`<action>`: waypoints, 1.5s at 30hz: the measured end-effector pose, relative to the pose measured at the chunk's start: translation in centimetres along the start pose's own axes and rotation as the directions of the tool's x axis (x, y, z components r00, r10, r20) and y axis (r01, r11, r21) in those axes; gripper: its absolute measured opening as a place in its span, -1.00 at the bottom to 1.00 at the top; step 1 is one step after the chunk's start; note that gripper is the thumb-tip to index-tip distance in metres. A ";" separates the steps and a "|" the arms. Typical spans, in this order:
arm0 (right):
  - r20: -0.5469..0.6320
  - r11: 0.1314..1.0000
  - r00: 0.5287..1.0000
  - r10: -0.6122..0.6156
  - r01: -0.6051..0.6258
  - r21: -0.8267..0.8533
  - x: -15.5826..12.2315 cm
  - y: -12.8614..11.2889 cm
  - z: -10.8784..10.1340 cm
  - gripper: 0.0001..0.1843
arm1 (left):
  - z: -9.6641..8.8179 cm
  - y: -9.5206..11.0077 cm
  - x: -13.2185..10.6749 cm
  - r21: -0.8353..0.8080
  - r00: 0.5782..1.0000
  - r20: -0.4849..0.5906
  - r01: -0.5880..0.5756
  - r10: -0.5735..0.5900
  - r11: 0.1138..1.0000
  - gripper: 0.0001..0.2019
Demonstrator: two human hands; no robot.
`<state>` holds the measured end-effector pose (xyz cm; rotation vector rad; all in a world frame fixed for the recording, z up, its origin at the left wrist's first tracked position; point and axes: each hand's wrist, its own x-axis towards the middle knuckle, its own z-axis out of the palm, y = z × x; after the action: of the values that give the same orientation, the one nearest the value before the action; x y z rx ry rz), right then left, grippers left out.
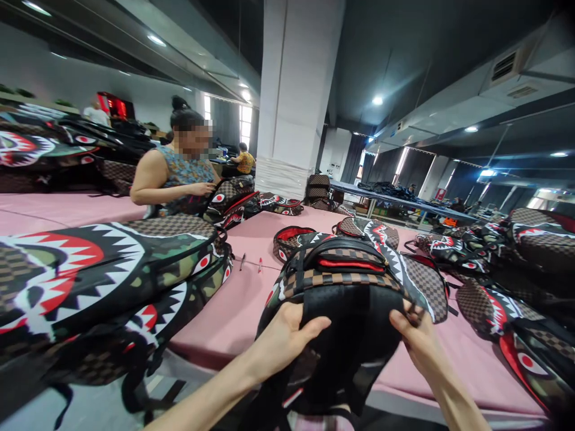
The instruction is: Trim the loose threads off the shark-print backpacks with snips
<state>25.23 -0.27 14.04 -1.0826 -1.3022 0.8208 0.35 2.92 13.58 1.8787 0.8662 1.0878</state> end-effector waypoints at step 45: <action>-0.070 0.742 0.746 0.662 -0.640 0.200 -4.7 21.8 5.1 -0.50 | 11.0 -13.9 -6.2 0.457 0.984 -0.098 0.179 -0.151 0.871 -0.76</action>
<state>21.92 3.02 -8.32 -1.4599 -0.6981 1.3245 5.43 0.99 -4.33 2.1121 1.3949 0.8844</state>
